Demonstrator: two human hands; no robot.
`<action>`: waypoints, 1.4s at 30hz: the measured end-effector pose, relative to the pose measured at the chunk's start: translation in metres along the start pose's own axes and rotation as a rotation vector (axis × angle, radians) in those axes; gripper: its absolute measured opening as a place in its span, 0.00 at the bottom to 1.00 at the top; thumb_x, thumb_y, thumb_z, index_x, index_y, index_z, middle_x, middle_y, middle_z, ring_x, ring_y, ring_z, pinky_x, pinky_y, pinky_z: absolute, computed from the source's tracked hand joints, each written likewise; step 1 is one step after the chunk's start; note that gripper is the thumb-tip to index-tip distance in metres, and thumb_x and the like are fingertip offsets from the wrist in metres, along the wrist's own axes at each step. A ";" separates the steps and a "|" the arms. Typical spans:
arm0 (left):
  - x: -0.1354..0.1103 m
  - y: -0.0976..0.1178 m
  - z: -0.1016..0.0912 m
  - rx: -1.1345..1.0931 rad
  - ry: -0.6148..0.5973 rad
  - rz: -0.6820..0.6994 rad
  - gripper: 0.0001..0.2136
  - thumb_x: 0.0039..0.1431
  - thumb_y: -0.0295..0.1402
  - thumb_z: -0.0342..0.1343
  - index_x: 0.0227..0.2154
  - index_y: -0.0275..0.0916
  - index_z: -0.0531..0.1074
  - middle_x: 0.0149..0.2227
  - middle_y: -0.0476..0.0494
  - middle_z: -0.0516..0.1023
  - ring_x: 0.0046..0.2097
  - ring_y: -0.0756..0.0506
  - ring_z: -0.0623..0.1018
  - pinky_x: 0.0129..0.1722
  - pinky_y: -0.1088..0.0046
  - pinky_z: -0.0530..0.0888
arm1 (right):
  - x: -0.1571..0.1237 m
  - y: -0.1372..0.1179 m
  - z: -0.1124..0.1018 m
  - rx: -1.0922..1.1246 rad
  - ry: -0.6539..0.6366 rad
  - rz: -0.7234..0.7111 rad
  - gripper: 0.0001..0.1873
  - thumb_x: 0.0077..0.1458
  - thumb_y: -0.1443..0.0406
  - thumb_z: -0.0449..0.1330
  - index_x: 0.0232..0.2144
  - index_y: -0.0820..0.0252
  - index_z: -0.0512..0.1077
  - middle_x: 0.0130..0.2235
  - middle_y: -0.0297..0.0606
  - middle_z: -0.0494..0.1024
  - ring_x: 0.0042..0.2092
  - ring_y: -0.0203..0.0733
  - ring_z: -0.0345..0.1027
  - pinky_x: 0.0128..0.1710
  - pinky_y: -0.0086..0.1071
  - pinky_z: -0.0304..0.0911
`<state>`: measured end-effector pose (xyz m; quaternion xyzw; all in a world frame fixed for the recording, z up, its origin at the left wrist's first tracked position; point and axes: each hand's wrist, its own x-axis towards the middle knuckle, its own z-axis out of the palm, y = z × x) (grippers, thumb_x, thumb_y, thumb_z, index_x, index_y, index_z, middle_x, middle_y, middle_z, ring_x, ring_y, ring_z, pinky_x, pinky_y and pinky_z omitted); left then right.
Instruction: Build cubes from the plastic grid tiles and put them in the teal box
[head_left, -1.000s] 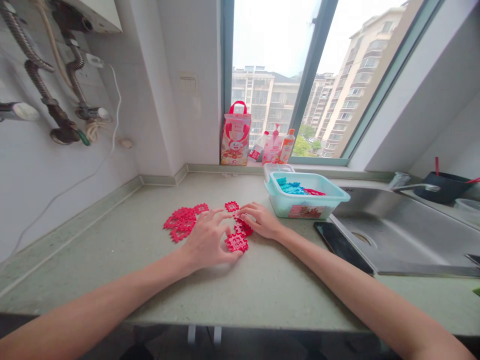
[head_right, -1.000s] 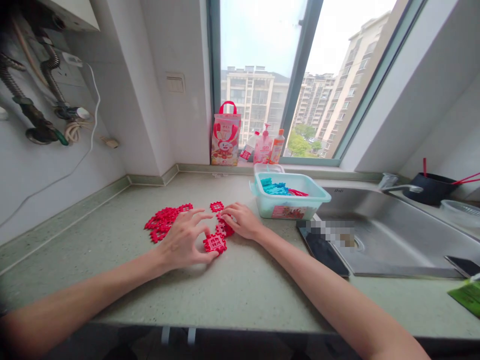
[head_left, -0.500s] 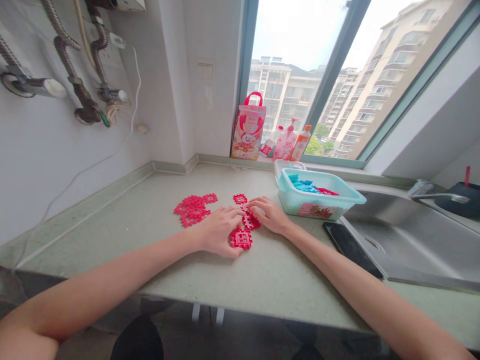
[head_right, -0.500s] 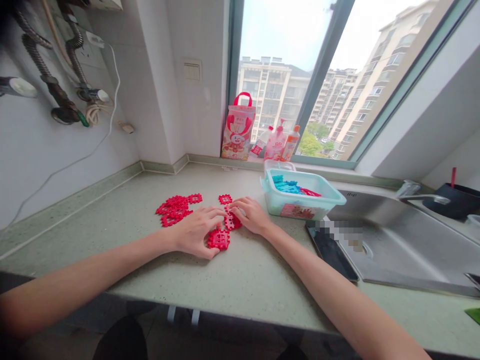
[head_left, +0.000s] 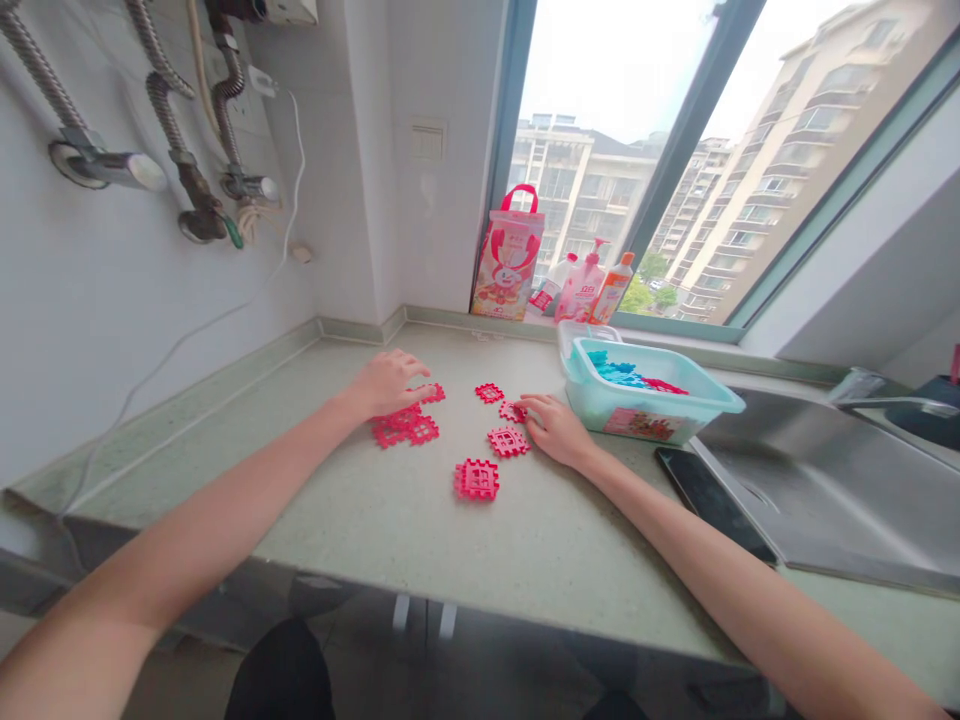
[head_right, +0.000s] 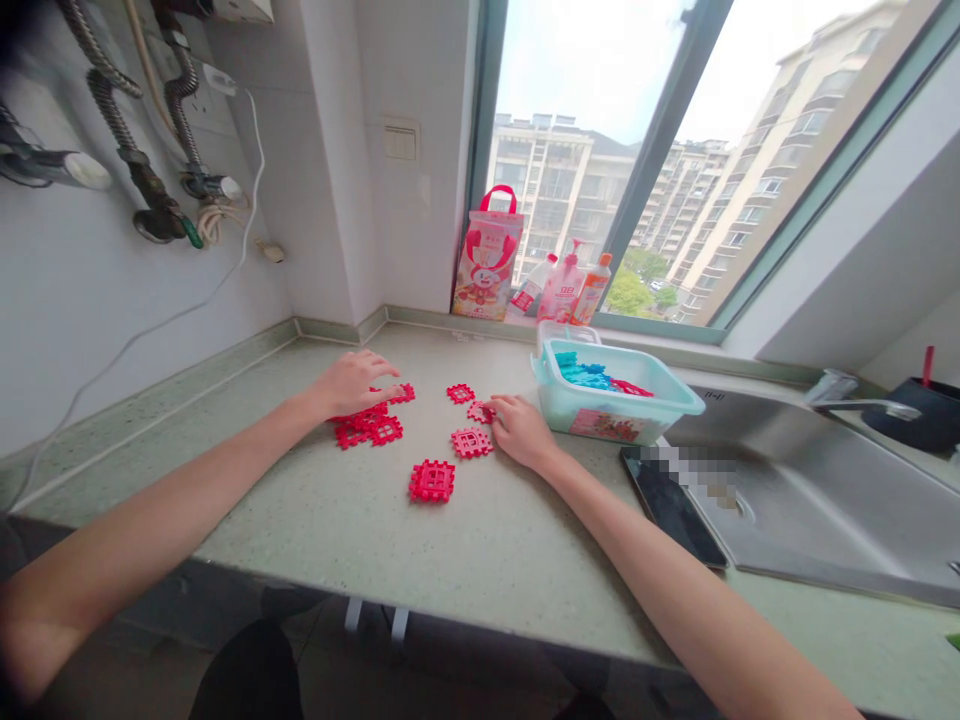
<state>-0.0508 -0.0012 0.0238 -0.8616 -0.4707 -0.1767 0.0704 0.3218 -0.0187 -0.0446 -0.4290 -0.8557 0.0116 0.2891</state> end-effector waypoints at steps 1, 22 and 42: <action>0.000 -0.003 0.004 0.016 -0.016 -0.013 0.21 0.67 0.55 0.56 0.47 0.45 0.82 0.53 0.40 0.84 0.56 0.36 0.77 0.59 0.56 0.67 | -0.001 -0.001 -0.002 0.003 -0.009 0.005 0.22 0.58 0.74 0.58 0.52 0.56 0.80 0.56 0.46 0.82 0.57 0.55 0.76 0.59 0.51 0.70; -0.025 0.090 -0.011 -0.526 -0.011 0.587 0.22 0.57 0.41 0.69 0.53 0.44 0.78 0.45 0.43 0.85 0.51 0.39 0.80 0.57 0.59 0.71 | 0.001 0.003 -0.007 0.220 0.095 0.157 0.20 0.58 0.64 0.66 0.53 0.55 0.79 0.50 0.41 0.85 0.51 0.49 0.80 0.54 0.44 0.73; -0.005 0.036 -0.022 -0.143 0.117 0.222 0.17 0.72 0.42 0.47 0.36 0.41 0.79 0.38 0.40 0.83 0.46 0.39 0.77 0.52 0.59 0.70 | -0.009 -0.025 -0.030 0.553 -0.007 -0.168 0.14 0.62 0.62 0.65 0.50 0.55 0.81 0.53 0.44 0.84 0.54 0.51 0.78 0.59 0.48 0.71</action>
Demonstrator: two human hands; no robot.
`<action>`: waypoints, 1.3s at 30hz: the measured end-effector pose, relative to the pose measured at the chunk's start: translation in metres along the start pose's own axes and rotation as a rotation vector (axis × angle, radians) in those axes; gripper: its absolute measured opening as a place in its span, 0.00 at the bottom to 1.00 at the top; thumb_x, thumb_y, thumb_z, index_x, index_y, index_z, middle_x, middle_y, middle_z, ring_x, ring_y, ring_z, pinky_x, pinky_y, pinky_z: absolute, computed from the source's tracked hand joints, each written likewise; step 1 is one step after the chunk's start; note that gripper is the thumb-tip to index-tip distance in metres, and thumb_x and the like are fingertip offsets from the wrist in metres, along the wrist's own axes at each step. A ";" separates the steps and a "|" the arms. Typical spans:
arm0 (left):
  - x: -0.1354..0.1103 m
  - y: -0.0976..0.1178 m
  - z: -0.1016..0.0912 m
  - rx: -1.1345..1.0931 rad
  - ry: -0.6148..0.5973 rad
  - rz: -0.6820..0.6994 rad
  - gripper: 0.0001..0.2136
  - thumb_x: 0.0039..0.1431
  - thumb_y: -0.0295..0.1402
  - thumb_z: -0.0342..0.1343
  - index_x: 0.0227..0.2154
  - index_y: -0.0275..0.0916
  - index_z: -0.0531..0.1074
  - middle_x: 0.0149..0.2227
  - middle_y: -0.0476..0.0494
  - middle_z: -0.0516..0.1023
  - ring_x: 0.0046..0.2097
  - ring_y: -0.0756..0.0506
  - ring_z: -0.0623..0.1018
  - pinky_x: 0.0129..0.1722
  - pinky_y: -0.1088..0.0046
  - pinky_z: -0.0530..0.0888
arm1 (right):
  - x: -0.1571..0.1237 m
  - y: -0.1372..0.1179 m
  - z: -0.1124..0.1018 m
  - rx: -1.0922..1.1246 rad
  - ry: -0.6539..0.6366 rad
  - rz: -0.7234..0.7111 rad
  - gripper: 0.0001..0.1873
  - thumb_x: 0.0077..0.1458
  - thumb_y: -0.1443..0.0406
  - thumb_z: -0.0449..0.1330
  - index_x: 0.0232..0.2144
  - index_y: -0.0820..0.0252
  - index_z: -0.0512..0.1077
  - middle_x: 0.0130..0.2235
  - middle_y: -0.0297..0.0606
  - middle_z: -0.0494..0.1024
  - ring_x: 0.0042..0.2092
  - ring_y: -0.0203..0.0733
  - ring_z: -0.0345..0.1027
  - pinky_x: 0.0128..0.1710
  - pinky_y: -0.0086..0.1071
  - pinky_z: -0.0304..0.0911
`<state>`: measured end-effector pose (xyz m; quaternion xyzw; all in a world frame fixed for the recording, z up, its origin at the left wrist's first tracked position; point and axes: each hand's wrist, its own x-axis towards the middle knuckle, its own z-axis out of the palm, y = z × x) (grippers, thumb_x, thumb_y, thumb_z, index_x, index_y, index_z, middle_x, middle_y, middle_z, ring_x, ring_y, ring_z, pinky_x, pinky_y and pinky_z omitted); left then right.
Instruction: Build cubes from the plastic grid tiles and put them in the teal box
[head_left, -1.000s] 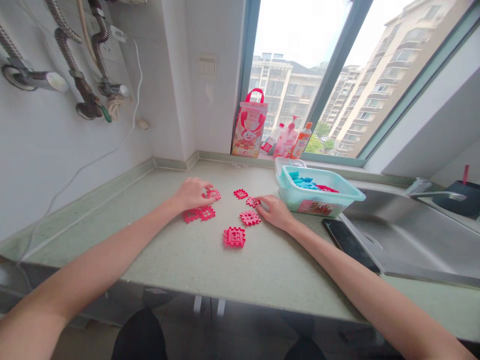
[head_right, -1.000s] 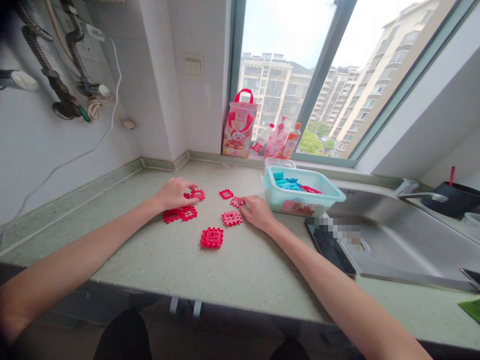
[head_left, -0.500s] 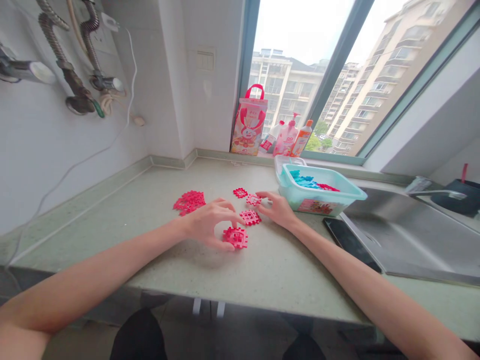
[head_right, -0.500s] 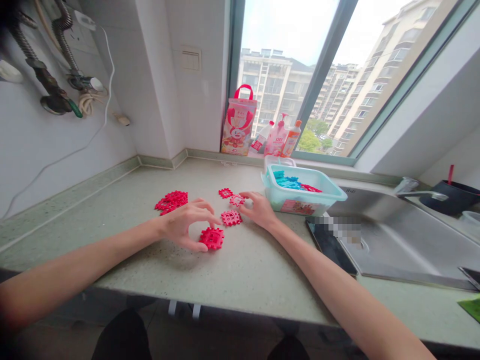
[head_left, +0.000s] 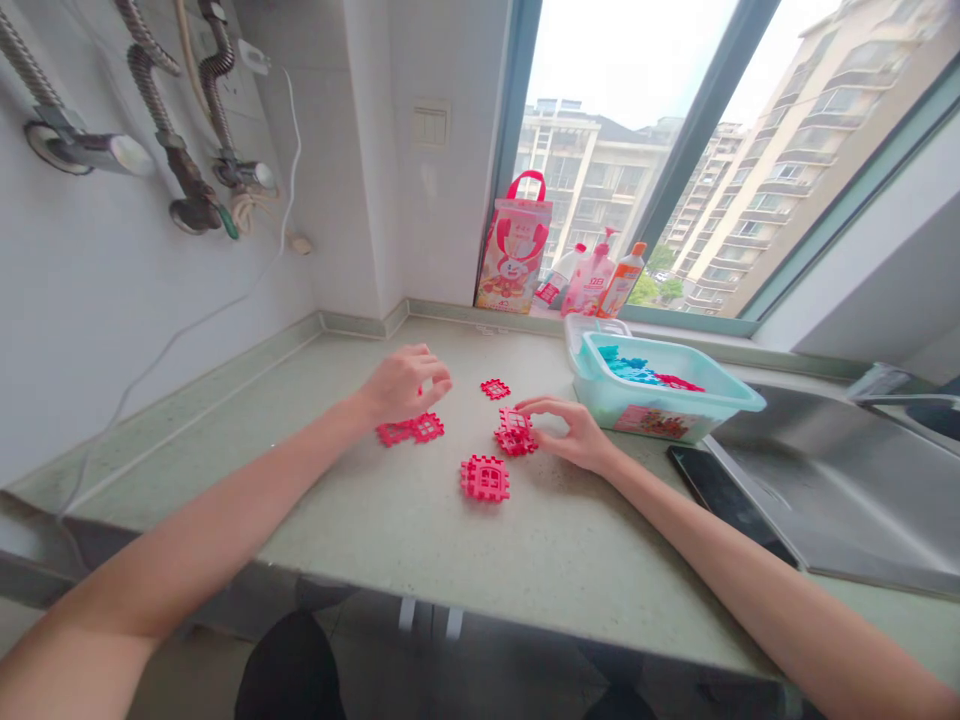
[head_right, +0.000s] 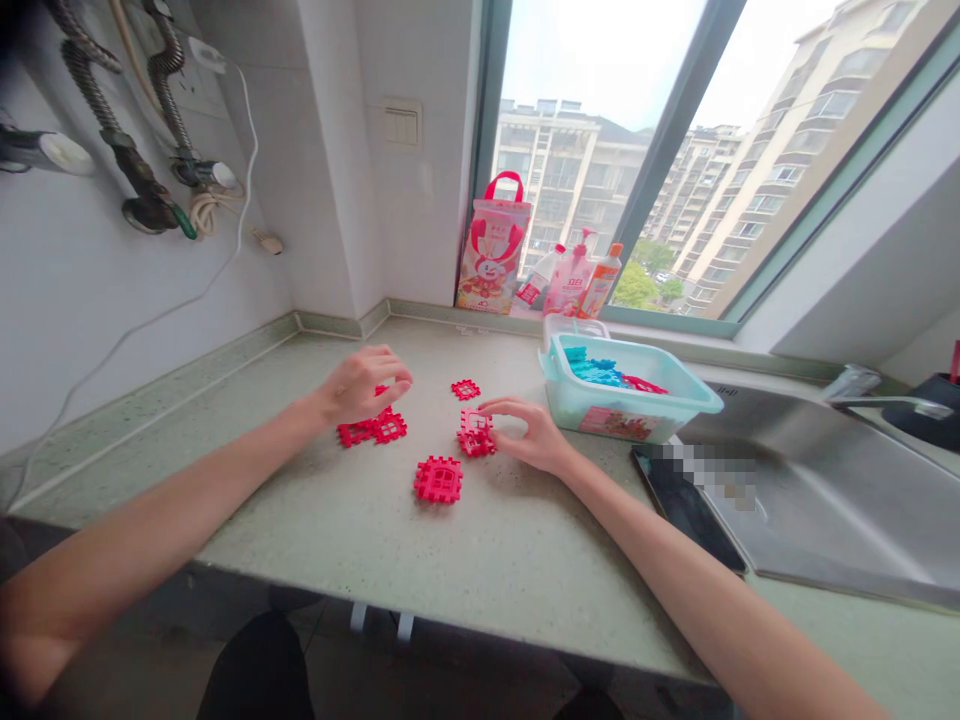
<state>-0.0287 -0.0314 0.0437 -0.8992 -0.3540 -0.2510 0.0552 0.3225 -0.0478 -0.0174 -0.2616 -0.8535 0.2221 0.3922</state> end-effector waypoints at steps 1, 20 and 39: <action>0.000 -0.014 -0.005 0.089 -0.015 -0.087 0.17 0.71 0.42 0.48 0.35 0.41 0.79 0.38 0.39 0.84 0.46 0.38 0.77 0.52 0.59 0.70 | 0.000 -0.001 0.000 -0.002 -0.012 -0.010 0.14 0.62 0.63 0.65 0.50 0.54 0.81 0.53 0.44 0.84 0.54 0.51 0.78 0.59 0.48 0.71; -0.012 -0.061 -0.032 0.243 -0.617 -0.608 0.27 0.49 0.65 0.58 0.36 0.47 0.83 0.37 0.43 0.85 0.37 0.40 0.80 0.36 0.67 0.69 | 0.003 0.001 -0.002 -0.042 -0.142 -0.076 0.18 0.64 0.61 0.62 0.54 0.56 0.79 0.53 0.45 0.83 0.55 0.51 0.76 0.59 0.48 0.68; -0.007 0.093 0.002 -0.143 -0.138 0.272 0.19 0.48 0.49 0.73 0.38 0.45 0.77 0.62 0.41 0.78 0.67 0.30 0.70 0.65 0.48 0.65 | 0.004 0.012 0.000 -0.053 -0.024 0.109 0.19 0.63 0.61 0.61 0.55 0.54 0.79 0.55 0.42 0.83 0.55 0.49 0.78 0.56 0.44 0.71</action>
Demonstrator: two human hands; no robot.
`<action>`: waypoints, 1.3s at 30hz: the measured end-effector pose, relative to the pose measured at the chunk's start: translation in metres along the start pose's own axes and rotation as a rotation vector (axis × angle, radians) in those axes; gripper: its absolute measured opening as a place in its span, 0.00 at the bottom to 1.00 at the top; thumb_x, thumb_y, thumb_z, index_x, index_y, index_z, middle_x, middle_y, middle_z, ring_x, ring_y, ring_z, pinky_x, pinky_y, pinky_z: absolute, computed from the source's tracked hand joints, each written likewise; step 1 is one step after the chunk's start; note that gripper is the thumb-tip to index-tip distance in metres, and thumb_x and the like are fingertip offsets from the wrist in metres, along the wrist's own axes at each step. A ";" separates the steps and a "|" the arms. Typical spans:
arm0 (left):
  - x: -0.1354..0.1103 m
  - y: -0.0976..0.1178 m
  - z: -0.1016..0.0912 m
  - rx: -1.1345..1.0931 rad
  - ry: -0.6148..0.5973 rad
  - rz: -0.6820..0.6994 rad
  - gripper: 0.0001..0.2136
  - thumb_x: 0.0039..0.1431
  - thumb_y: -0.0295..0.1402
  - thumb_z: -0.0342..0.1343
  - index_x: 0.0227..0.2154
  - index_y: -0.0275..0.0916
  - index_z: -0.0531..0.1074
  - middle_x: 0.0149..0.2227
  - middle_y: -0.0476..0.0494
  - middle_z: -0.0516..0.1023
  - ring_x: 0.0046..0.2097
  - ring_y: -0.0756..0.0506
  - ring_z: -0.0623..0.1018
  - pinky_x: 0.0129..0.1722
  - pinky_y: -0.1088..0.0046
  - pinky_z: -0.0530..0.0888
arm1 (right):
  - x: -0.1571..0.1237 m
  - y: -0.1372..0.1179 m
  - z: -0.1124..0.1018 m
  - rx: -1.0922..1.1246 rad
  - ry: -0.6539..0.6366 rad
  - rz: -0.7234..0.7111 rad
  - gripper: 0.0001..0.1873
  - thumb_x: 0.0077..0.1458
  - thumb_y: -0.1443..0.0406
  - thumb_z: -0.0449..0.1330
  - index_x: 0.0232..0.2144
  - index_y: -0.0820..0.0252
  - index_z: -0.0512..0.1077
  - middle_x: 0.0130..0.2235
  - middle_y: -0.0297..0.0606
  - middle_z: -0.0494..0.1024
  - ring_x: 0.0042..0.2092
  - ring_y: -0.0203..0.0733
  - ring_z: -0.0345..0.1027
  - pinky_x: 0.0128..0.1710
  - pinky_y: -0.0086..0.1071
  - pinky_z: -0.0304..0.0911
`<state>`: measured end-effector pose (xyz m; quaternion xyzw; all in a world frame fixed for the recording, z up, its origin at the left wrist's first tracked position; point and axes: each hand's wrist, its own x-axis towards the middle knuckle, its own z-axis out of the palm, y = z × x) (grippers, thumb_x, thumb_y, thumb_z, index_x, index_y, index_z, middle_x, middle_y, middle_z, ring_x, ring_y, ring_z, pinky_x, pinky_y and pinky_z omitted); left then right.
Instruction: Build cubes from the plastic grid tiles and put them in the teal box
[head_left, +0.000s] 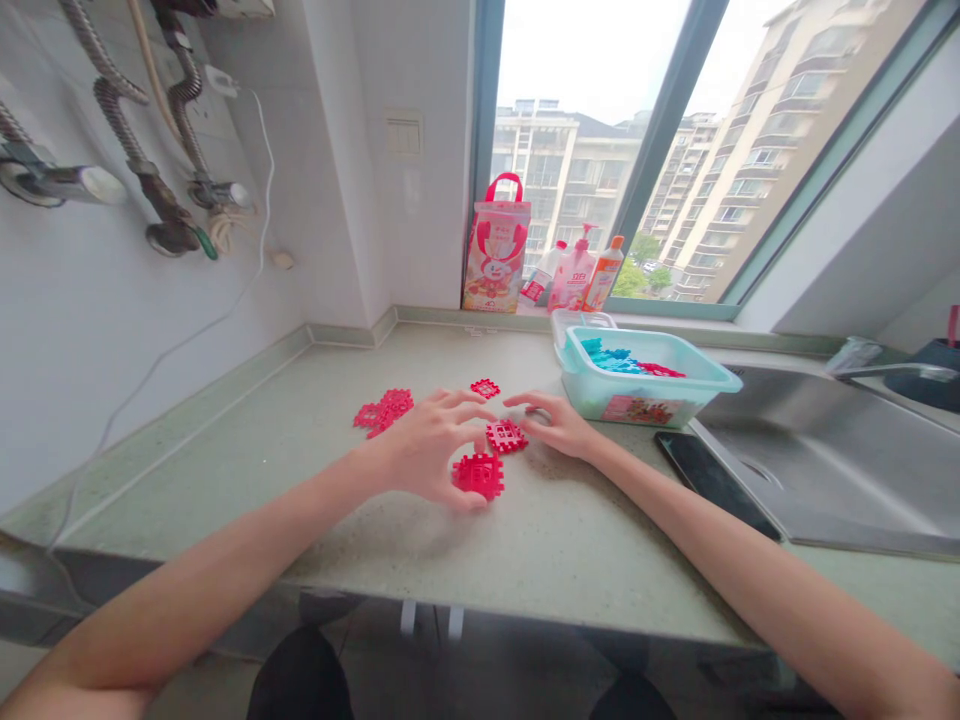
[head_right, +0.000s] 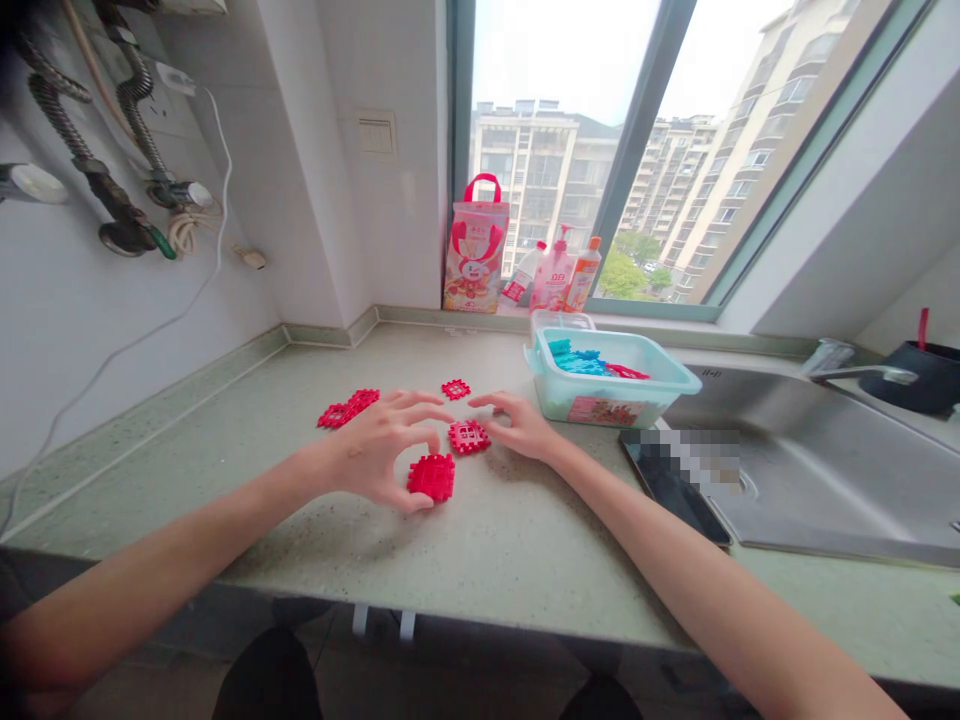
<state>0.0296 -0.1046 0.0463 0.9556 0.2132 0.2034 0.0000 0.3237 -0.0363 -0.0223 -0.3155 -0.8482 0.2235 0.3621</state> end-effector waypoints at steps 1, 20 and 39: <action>0.000 0.003 0.002 -0.003 -0.005 0.003 0.19 0.48 0.48 0.73 0.38 0.45 0.77 0.62 0.41 0.78 0.67 0.30 0.70 0.66 0.47 0.65 | 0.000 0.000 0.000 -0.001 -0.001 0.002 0.19 0.63 0.61 0.61 0.55 0.55 0.79 0.55 0.43 0.83 0.55 0.49 0.78 0.56 0.44 0.71; -0.045 -0.126 -0.043 0.281 -0.292 -0.714 0.22 0.57 0.45 0.58 0.54 0.46 0.79 0.53 0.42 0.84 0.52 0.38 0.82 0.49 0.65 0.74 | 0.003 0.015 0.008 -0.140 0.093 0.096 0.16 0.69 0.59 0.57 0.51 0.55 0.81 0.49 0.42 0.85 0.46 0.47 0.79 0.47 0.41 0.73; -0.059 -0.159 -0.031 0.048 -0.355 -0.764 0.22 0.50 0.50 0.63 0.45 0.45 0.82 0.46 0.43 0.86 0.46 0.40 0.83 0.41 0.69 0.74 | -0.023 -0.115 -0.007 -0.581 -0.433 -0.034 0.32 0.47 0.48 0.76 0.53 0.49 0.78 0.41 0.40 0.86 0.34 0.50 0.79 0.31 0.36 0.61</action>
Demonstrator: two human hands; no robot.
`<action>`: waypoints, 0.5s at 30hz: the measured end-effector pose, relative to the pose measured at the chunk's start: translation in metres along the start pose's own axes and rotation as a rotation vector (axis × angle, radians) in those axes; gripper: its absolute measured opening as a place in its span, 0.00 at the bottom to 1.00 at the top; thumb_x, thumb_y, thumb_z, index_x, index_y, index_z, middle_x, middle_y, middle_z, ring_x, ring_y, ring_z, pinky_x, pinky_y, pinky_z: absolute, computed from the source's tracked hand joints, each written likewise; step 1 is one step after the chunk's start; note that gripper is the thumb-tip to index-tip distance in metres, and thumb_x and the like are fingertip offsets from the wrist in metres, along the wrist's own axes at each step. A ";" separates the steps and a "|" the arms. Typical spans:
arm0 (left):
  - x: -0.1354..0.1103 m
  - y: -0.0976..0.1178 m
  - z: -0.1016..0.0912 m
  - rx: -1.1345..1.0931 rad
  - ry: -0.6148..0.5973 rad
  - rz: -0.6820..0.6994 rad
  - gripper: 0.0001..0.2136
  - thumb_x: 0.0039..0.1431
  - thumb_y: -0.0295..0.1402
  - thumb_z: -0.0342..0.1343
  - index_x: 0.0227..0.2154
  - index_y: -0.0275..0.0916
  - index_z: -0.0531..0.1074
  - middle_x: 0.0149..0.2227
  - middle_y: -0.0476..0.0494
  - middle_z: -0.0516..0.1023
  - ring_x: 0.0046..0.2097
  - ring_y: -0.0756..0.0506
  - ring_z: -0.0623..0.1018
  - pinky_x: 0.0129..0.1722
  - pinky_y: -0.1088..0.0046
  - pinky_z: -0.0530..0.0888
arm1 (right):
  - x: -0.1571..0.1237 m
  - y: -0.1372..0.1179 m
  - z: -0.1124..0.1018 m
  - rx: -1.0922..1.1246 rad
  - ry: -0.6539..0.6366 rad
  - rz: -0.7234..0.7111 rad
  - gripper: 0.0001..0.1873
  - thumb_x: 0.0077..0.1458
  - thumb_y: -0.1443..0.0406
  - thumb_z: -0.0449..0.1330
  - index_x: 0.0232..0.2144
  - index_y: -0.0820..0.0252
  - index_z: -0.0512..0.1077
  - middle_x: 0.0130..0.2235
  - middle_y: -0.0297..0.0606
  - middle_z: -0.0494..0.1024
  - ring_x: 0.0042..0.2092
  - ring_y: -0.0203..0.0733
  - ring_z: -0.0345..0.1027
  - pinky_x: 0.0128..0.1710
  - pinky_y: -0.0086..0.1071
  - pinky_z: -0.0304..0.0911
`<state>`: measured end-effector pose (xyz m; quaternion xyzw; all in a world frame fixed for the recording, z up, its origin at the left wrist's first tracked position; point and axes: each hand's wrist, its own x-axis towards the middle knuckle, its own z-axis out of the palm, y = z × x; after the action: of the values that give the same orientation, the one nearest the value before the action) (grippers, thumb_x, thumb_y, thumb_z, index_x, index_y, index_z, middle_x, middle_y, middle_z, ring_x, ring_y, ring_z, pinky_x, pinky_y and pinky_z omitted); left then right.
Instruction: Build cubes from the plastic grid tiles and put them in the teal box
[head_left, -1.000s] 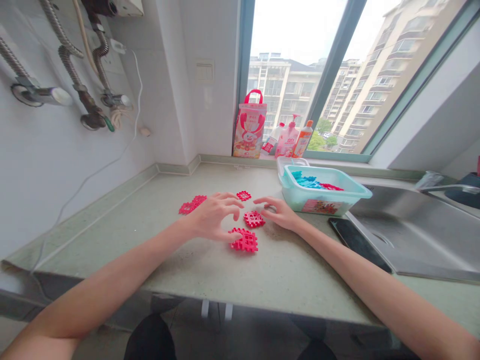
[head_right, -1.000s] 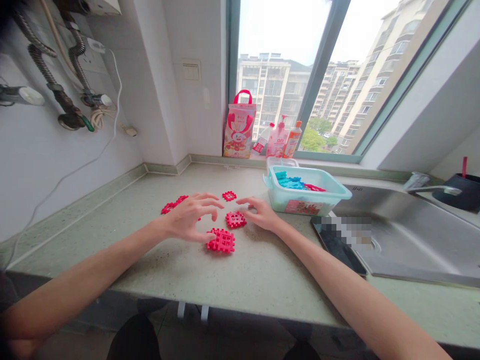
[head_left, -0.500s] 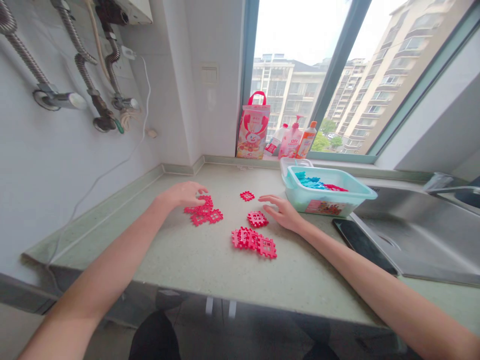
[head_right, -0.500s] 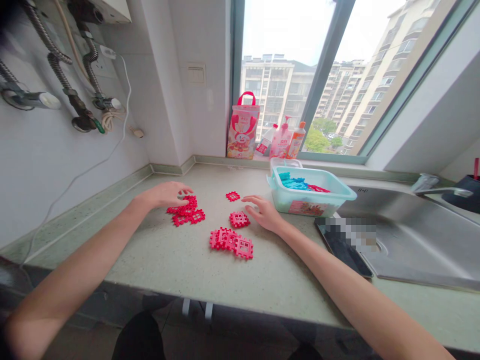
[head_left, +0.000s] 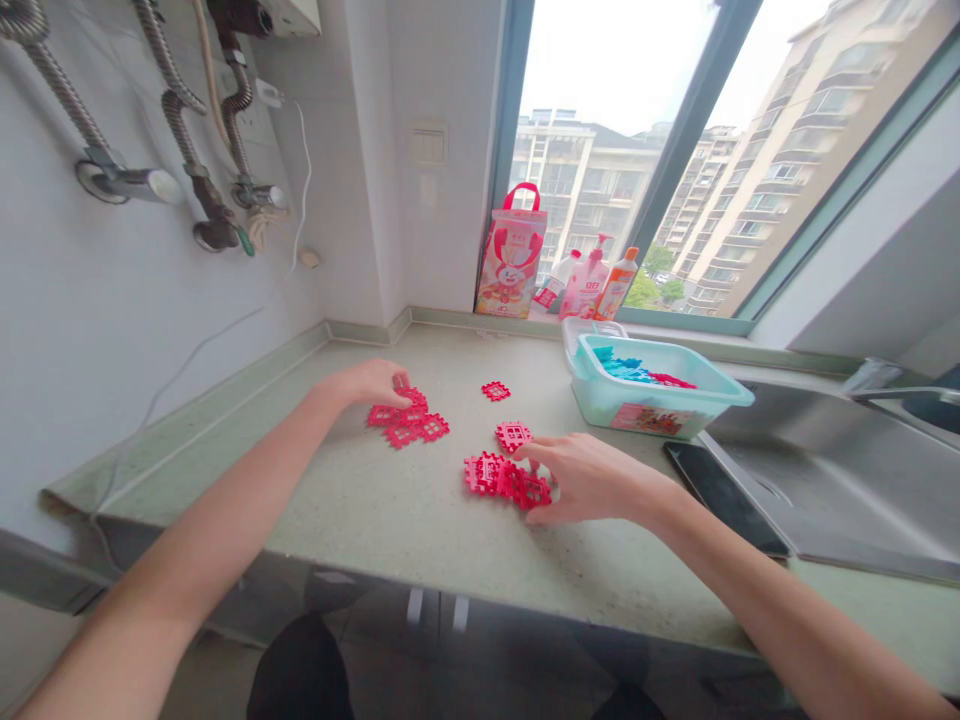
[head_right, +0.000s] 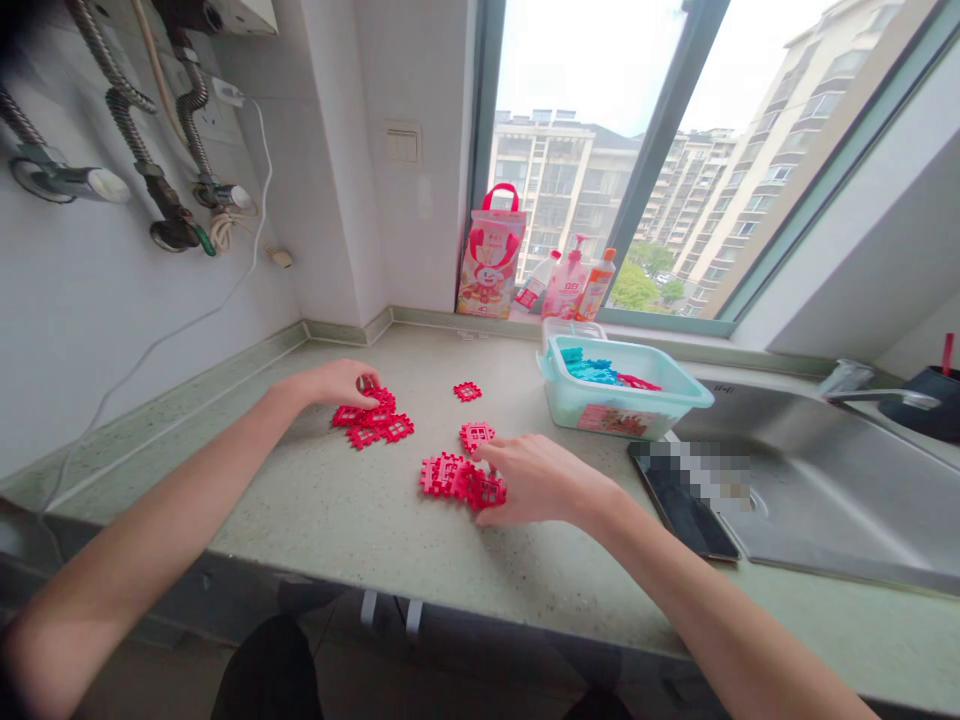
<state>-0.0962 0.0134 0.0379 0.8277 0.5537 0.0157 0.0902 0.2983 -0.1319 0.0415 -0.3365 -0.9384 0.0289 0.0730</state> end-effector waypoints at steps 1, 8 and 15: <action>0.000 0.000 0.000 0.004 -0.002 0.001 0.22 0.50 0.51 0.63 0.45 0.45 0.82 0.46 0.43 0.86 0.46 0.39 0.83 0.41 0.69 0.74 | 0.000 0.001 0.001 -0.004 -0.007 0.003 0.29 0.48 0.51 0.76 0.52 0.49 0.79 0.40 0.39 0.86 0.34 0.50 0.80 0.32 0.36 0.61; 0.001 -0.002 0.001 0.014 -0.002 -0.007 0.23 0.51 0.54 0.63 0.45 0.46 0.82 0.47 0.43 0.86 0.46 0.39 0.83 0.42 0.69 0.75 | 0.003 0.012 0.001 0.081 0.043 -0.001 0.27 0.53 0.56 0.72 0.54 0.49 0.76 0.38 0.36 0.84 0.36 0.48 0.79 0.35 0.36 0.64; -0.001 0.001 -0.001 0.016 -0.008 -0.011 0.22 0.51 0.53 0.63 0.45 0.45 0.81 0.46 0.44 0.86 0.45 0.41 0.83 0.40 0.70 0.74 | 0.008 0.001 0.010 0.065 0.058 -0.087 0.23 0.59 0.51 0.69 0.52 0.54 0.75 0.41 0.40 0.83 0.39 0.47 0.77 0.38 0.36 0.65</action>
<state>-0.0957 0.0120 0.0388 0.8254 0.5579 0.0075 0.0860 0.2906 -0.1261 0.0321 -0.2936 -0.9482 0.0463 0.1120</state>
